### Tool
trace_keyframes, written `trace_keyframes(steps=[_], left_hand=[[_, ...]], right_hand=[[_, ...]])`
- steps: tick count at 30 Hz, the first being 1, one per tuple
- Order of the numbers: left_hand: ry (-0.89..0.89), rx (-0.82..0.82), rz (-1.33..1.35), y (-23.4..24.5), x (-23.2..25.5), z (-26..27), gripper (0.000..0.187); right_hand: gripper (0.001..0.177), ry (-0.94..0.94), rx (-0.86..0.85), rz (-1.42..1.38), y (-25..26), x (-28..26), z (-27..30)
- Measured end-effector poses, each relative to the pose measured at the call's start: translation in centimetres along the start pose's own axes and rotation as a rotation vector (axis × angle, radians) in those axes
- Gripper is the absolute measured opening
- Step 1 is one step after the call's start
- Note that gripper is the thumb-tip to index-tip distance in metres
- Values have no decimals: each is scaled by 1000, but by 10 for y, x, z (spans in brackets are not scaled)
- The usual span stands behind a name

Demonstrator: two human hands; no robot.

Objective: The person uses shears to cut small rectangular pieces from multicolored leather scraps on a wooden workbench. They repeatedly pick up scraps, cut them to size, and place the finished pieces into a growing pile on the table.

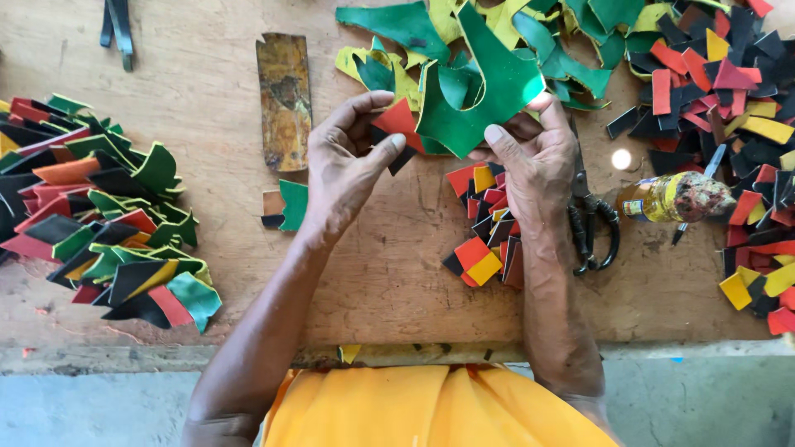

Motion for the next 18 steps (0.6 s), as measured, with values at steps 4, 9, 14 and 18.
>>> trace_keyframes(steps=[4, 9, 14, 18], left_hand=[[83, 16, 63, 1, -6, -2, 35], [127, 18, 61, -2, -7, -2, 33], [101, 13, 75, -1, -3, -2, 29], [112, 41, 100, 4, -5, -2, 29]], right_hand=[[30, 40, -29, -19, 1, -2, 0], [27, 30, -22, -2, 2, -2, -1], [23, 34, -23, 30, 2, -6, 0], [25, 27, -26, 29, 3, -5, 1]])
Point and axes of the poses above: each hand's wrist, its own z-axis away from the middle knuckle, its own y-axis out of the back of the hand, x = y × z, the point moved 9 cm from there along -z, towards the middle knuckle, and after that the axes turned 11 degrees about z, right-handed, at the moved point
